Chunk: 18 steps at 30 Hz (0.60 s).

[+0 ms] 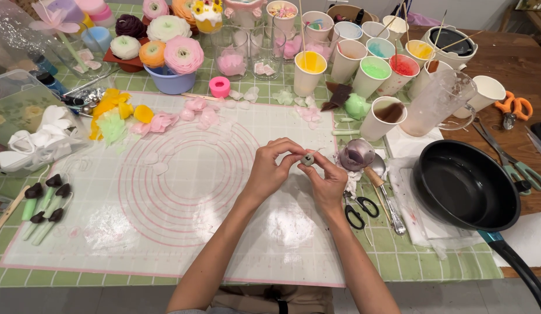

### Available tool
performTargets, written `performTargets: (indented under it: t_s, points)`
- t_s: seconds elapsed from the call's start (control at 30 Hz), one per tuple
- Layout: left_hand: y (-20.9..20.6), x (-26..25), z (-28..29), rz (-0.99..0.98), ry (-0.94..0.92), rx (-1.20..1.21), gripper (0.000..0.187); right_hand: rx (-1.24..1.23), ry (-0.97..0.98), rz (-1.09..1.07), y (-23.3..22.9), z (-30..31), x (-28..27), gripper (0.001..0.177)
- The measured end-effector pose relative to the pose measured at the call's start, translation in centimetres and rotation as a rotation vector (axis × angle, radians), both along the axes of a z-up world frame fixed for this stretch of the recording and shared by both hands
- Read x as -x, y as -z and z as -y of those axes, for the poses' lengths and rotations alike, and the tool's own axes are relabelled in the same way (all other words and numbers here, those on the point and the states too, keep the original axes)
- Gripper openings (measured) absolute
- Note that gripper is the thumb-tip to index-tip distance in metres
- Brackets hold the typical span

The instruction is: Manually attaching wax petals to a core to form a flower, occasionally dipping components in melted wax for adhesion.

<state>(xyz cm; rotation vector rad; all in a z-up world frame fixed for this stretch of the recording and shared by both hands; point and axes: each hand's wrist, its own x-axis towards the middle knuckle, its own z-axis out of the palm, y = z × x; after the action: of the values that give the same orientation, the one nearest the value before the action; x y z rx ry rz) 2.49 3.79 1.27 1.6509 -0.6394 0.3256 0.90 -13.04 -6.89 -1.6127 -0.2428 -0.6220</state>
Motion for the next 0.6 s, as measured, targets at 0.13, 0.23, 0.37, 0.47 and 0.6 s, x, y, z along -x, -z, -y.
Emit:
performTargets:
  t_s: [0.13,0.23,0.37,0.47,0.6]
  points:
    - [0.0,0.3,0.3,-0.03,0.006,0.018,0.013,0.029,0.05,-0.007,-0.5,-0.1,0.1,0.038]
    - [0.2,0.4,0.6,-0.048,-0.014,0.006,0.017,0.036,0.077,-0.006,-0.4,-0.1,0.1,0.036]
    - [0.4,0.7,1.0,0.012,-0.037,0.033,0.016,0.037,0.077,0.093,0.3,0.0,-0.4,0.036]
    - [0.3,1.0,1.2,0.037,-0.056,0.047,0.017,0.012,0.067,0.077,-0.4,-0.4,0.1,0.042]
    - [0.6,1.0,1.2,-0.038,-0.047,0.085,0.018,-0.09,0.032,0.074,1.0,-0.2,-0.1,0.043]
